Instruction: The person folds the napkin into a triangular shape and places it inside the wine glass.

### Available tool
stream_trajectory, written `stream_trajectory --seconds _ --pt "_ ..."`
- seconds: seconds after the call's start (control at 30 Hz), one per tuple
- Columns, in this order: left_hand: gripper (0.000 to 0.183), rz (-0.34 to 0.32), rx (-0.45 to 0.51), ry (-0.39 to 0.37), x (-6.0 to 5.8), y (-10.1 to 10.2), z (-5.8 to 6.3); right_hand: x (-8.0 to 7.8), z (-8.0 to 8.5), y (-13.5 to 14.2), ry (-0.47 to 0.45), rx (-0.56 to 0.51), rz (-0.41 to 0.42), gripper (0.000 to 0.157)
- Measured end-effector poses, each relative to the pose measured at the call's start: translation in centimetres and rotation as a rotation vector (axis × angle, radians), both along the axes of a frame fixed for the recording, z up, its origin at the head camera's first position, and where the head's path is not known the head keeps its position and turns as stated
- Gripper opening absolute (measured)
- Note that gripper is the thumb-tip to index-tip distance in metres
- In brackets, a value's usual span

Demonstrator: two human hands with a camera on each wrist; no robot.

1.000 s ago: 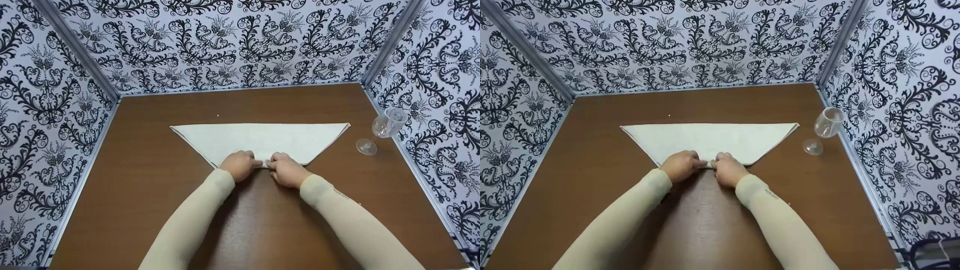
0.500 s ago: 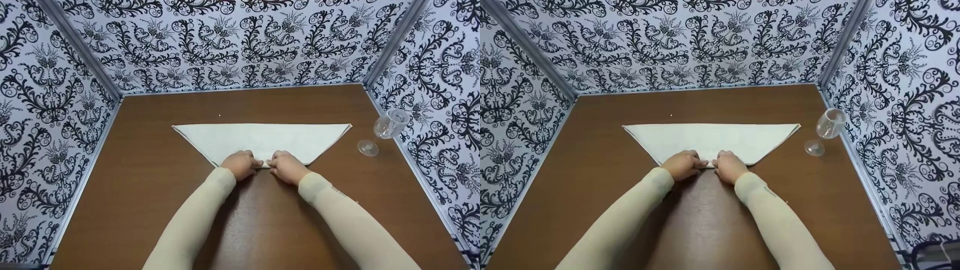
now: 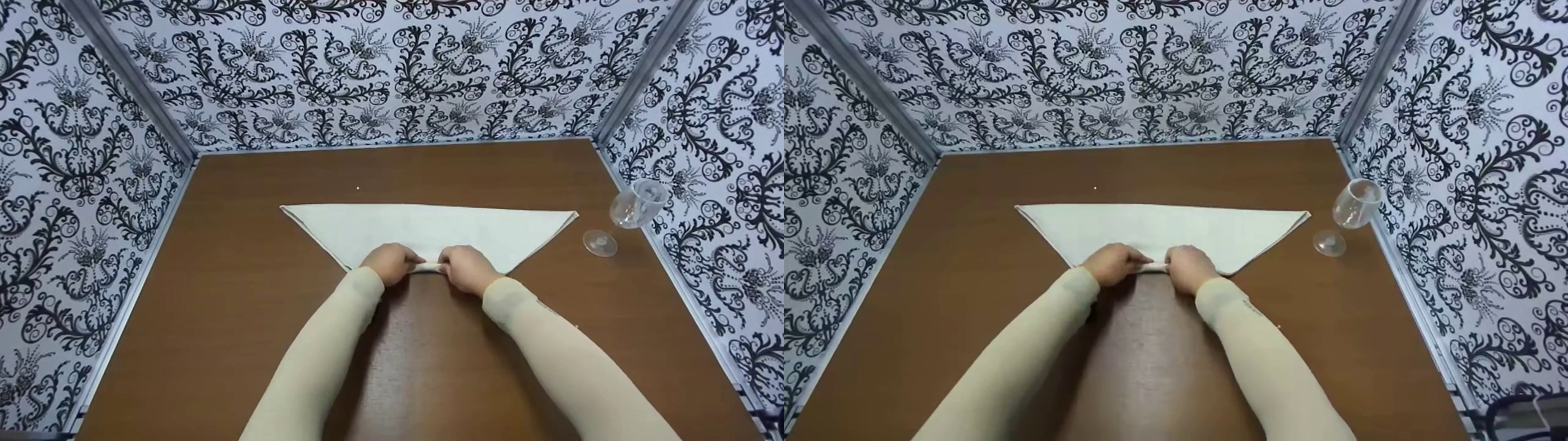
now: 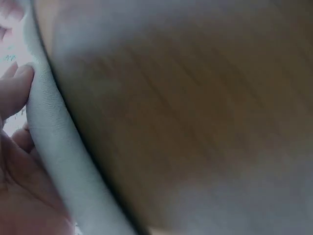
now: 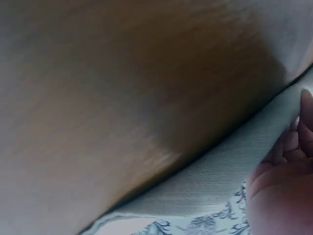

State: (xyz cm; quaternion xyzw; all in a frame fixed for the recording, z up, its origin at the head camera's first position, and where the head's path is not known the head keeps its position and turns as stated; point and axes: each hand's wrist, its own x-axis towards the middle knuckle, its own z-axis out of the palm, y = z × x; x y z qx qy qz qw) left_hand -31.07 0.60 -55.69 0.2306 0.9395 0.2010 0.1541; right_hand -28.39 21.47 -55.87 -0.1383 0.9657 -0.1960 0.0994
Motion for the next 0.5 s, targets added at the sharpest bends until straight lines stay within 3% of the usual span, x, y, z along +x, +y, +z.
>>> stream_trajectory --seconds 0.1,0.17,0.23,0.37,0.5 --pt "0.029 0.026 0.028 -0.042 -0.1 0.0 0.3 -0.5 0.1 0.0 -0.03 -0.055 -0.034 0.011" --pt "0.027 0.034 0.017 -0.023 0.0 0.1 0.4 -0.7 0.1 0.0 -0.038 -0.057 -0.031 0.012" --pt "0.024 0.025 -0.008 0.064 0.1 0.2 0.3 -0.9 0.1 -0.1 -0.044 -0.043 -0.02 0.014" --pt "0.018 -0.056 -0.042 0.272 0.6 0.2 0.0 -1.3 0.3 -0.2 -0.059 -0.006 -0.013 0.017" --pt "0.017 -0.126 -0.055 0.313 0.8 0.1 -0.3 -1.3 0.4 -0.4 -0.069 -0.013 -0.072 0.015"
